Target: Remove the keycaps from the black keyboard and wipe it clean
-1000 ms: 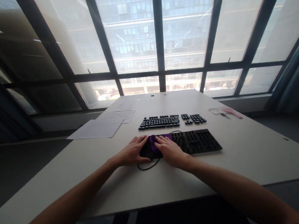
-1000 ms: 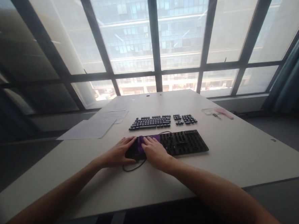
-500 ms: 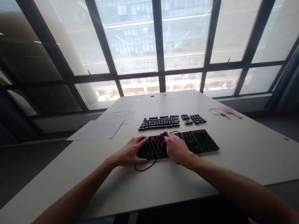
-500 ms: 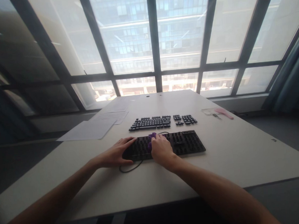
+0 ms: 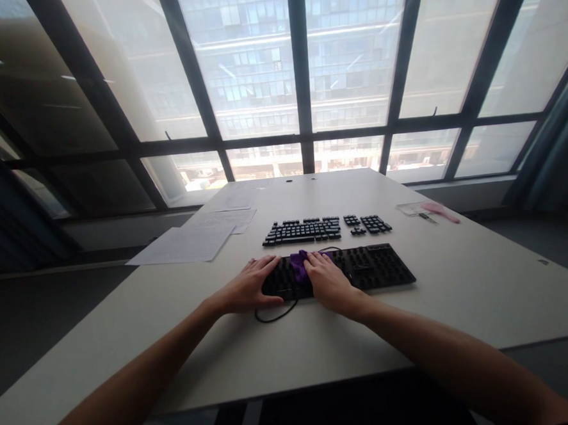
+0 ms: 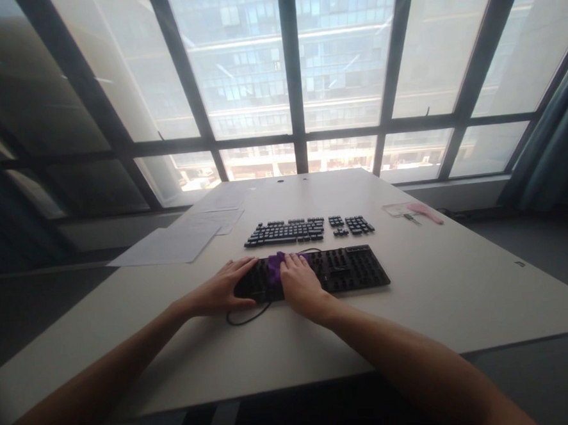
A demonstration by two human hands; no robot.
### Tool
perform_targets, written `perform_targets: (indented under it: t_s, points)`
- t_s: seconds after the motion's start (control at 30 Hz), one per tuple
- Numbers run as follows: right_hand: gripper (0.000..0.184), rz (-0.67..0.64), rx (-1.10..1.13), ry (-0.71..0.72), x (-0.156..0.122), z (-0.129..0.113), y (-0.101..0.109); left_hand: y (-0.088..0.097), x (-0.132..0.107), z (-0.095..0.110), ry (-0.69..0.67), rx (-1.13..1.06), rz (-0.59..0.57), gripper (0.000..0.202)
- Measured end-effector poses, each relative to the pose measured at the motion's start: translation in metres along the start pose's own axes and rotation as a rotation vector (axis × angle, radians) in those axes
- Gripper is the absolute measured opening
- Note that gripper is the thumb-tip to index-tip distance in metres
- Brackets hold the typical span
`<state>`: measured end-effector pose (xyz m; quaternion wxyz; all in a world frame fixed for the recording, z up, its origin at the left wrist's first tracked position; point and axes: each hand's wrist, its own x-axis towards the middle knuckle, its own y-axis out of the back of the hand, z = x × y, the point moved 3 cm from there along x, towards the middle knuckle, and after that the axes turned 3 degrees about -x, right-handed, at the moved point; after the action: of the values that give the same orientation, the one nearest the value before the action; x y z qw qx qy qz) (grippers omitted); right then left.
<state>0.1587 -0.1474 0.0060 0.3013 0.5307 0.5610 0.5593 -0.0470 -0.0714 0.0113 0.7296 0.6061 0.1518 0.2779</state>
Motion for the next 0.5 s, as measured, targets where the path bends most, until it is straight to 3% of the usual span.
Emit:
perform_targets:
  t_s: [0.23,0.33,0.4,0.5]
  points:
    - [0.041,-0.023,-0.126,-0.226,0.001,0.022,0.023,0.003,0.0,0.001,0.014,0.015,-0.016,0.103]
    - [0.043,0.037,-0.109,-0.306,0.004,0.036,0.032,0.005,-0.001,-0.001,0.011,0.02,-0.024,0.102]
    - [0.045,0.117,-0.053,-0.299,0.007,0.041,0.033,0.005,-0.002,-0.002,0.009,0.023,-0.031,0.102]
    - [0.05,0.172,0.072,-0.162,0.011,0.035,0.023,0.001,-0.004,-0.004,0.006,0.028,-0.042,0.102]
